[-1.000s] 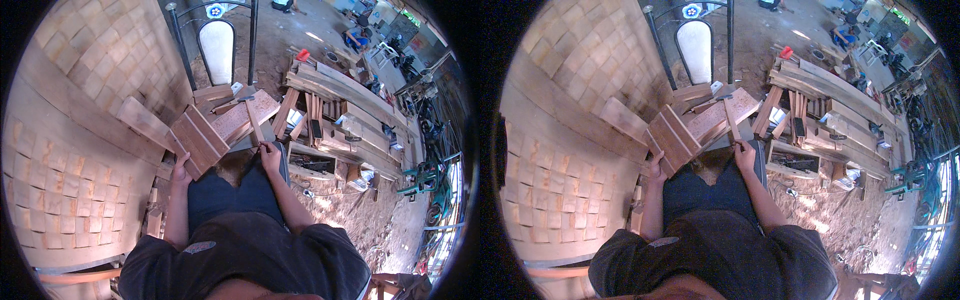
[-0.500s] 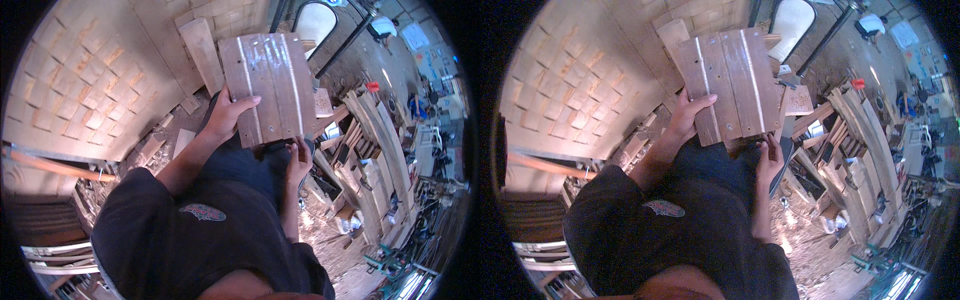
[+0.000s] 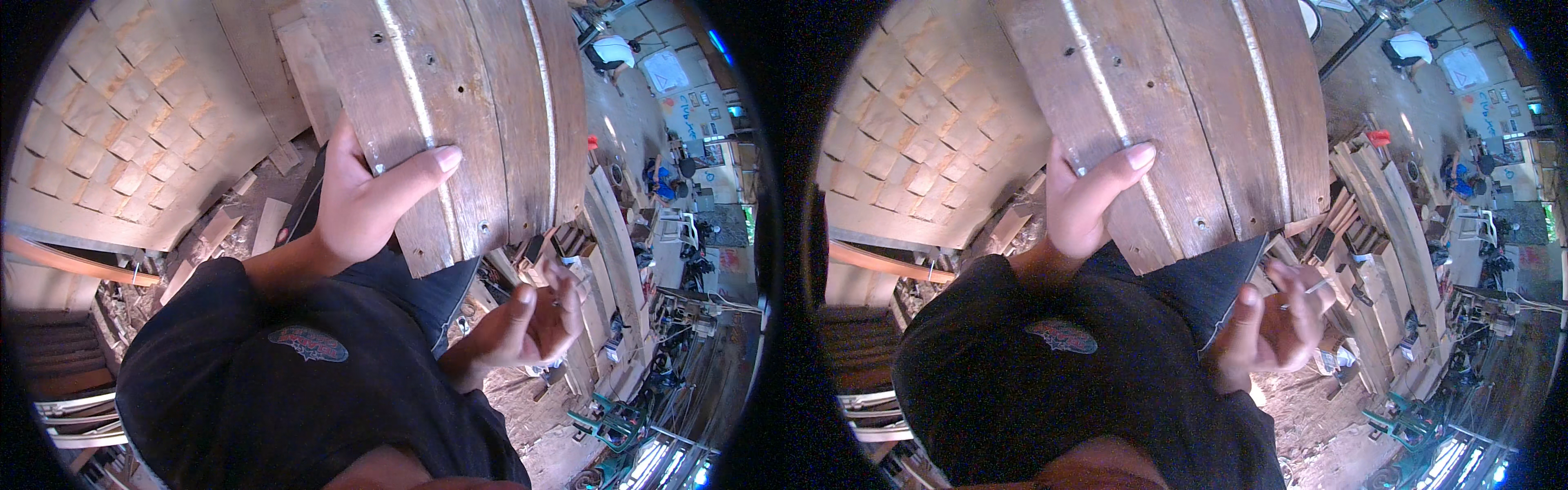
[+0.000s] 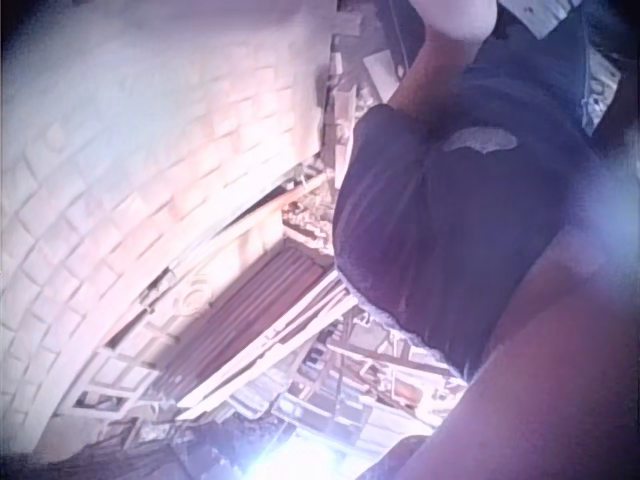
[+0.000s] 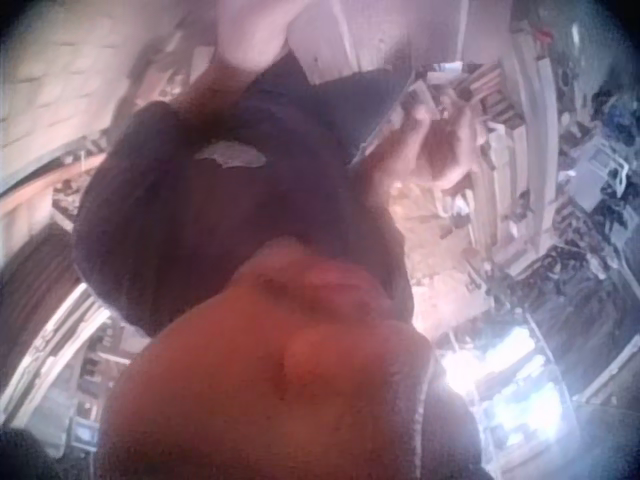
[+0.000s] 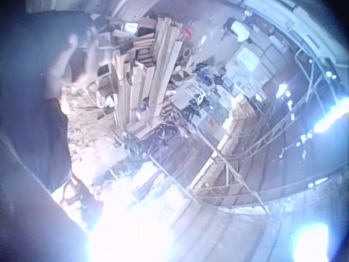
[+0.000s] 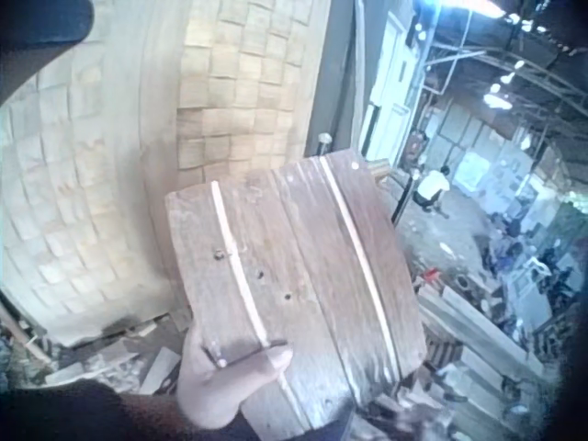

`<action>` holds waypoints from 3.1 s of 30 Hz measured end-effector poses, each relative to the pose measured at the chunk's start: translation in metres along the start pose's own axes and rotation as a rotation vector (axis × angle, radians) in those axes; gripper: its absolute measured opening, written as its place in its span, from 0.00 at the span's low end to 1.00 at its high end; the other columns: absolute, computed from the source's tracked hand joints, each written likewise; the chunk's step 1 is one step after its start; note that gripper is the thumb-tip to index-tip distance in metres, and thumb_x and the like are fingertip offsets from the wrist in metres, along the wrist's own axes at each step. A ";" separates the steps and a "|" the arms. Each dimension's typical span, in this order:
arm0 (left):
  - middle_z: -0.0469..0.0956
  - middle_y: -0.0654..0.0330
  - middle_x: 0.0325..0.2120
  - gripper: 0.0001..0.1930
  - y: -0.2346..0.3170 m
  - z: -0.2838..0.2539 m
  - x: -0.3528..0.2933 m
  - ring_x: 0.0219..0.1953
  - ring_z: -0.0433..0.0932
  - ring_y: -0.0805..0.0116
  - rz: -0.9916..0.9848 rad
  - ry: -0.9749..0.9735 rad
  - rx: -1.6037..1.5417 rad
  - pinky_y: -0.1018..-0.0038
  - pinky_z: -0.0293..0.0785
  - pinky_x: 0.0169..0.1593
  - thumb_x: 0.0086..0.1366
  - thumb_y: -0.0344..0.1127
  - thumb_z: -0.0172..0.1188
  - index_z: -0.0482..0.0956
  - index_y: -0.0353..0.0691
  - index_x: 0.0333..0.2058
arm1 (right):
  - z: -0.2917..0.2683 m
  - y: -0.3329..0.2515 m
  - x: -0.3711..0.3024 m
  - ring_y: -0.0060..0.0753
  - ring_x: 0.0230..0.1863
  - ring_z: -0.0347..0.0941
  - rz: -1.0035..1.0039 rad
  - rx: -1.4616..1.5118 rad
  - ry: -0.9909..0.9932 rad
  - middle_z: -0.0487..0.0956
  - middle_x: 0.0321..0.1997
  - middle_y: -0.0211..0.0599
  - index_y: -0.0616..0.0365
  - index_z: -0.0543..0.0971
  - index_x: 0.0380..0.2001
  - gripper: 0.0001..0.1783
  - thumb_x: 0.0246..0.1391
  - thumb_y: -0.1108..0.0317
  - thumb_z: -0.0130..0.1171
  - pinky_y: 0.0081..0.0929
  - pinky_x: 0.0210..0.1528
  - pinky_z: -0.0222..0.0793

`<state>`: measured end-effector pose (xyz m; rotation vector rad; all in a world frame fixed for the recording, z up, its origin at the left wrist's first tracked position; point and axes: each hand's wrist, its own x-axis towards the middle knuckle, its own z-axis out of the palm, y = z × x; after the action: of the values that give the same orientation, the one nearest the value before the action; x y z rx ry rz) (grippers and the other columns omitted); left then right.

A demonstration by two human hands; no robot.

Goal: The person assembles pieces of wood by fitting them together and securing them with a hammer.

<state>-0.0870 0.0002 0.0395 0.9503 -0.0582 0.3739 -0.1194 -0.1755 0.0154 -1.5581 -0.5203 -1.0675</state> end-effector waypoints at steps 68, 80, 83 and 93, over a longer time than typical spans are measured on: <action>0.79 0.51 0.36 0.15 -0.186 -0.138 0.019 0.37 0.80 0.58 -0.198 -0.222 0.774 0.67 0.76 0.40 0.60 0.35 0.60 0.73 0.35 0.45 | -0.090 0.082 -0.090 0.41 0.45 0.73 1.044 -0.053 0.163 0.76 0.46 0.47 0.67 0.70 0.50 0.27 0.56 0.56 0.60 0.38 0.47 0.71; 0.77 0.47 0.38 0.17 -0.312 -0.200 0.063 0.45 0.76 0.47 -0.203 -0.516 1.065 0.59 0.71 0.49 0.52 0.28 0.63 0.75 0.38 0.42 | -0.068 0.133 -0.121 0.43 0.55 0.66 1.239 0.084 0.314 0.71 0.55 0.44 0.67 0.69 0.55 0.30 0.57 0.55 0.57 0.43 0.56 0.63; 0.78 0.46 0.36 0.14 -0.314 -0.208 0.064 0.44 0.77 0.46 -0.239 -0.429 0.962 0.60 0.72 0.48 0.52 0.26 0.61 0.77 0.38 0.40 | -0.063 0.145 -0.117 0.42 0.54 0.67 1.284 0.069 0.302 0.71 0.54 0.43 0.65 0.69 0.55 0.30 0.57 0.55 0.58 0.43 0.56 0.63; 0.81 0.50 0.33 0.15 -0.298 -0.219 0.077 0.36 0.81 0.59 -0.252 -0.469 0.948 0.66 0.75 0.42 0.53 0.25 0.61 0.80 0.40 0.42 | -0.037 0.204 -0.102 0.42 0.54 0.67 1.310 0.142 0.129 0.69 0.55 0.45 0.65 0.65 0.59 0.29 0.62 0.56 0.50 0.40 0.56 0.64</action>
<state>0.0605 0.0424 -0.3061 1.9490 -0.1966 -0.0953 -0.0200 -0.2454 -0.1809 -1.2812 0.5017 -0.0928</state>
